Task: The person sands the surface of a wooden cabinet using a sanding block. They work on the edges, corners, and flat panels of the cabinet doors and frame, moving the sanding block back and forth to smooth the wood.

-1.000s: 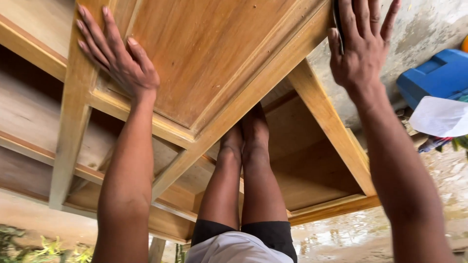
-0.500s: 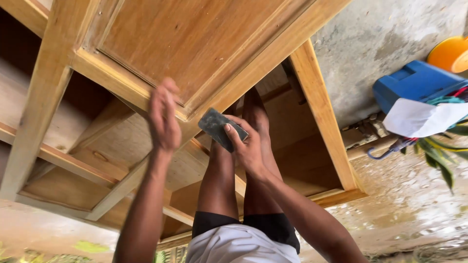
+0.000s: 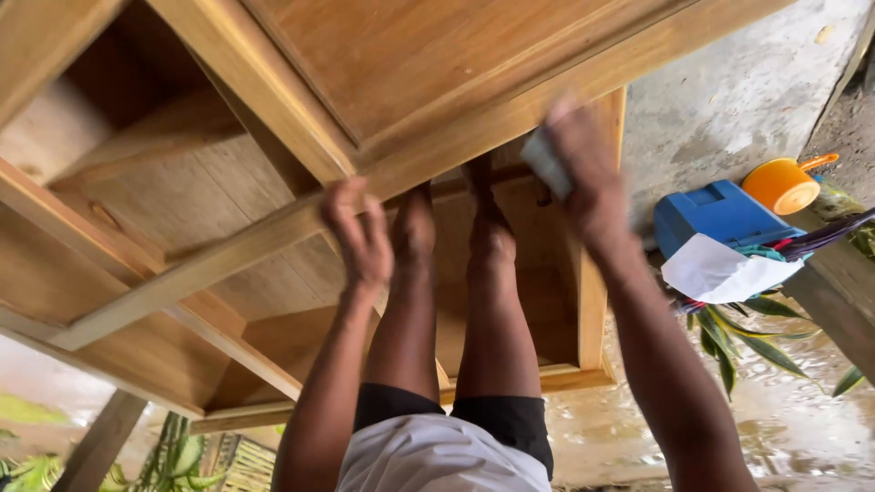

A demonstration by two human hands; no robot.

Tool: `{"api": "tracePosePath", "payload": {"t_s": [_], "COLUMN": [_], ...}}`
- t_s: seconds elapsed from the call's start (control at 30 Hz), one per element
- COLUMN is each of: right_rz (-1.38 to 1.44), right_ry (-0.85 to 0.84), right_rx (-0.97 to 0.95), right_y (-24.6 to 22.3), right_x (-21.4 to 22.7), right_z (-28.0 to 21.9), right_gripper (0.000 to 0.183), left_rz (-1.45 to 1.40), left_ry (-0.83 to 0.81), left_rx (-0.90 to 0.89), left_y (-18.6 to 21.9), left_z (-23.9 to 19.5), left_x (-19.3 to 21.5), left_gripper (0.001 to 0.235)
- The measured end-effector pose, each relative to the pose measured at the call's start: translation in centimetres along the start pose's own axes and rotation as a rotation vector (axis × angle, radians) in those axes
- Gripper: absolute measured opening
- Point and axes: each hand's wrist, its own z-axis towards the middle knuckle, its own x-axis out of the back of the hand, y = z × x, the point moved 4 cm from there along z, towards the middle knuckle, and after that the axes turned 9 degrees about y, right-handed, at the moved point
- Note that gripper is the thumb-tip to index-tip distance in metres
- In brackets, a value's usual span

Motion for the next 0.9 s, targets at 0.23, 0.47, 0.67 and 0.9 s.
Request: {"api": "tracePosePath", "payload": {"t_s": [0.23,0.47,0.67,0.9], "right_rz": [-0.794,-0.906,-0.695,-0.575], "right_ry": [0.102,-0.278,0.198,-0.396], "right_rx": [0.464,0.933,0.382,0.530], "right_y": [4.4,9.7,13.4,2.6], "right_x": [-7.3,-5.9,9.0,-17.2], "right_z": [0.2,1.2,3.4,-2.1], "right_gripper": [0.083,0.084,0.082,0.073], "left_rz": [0.462,0.552,0.608,0.598], "left_ry": [0.525,0.443,0.471,0.486], "left_rx": [0.628,0.734,0.755,0.737], "left_y": [-14.6,-18.2,-18.5,-17.7], "left_z": [-0.8,-1.5,-0.8,-1.0], "left_x": [6.9,7.0,6.8,7.1], "left_gripper": [0.050,0.048,0.050,0.036]}}
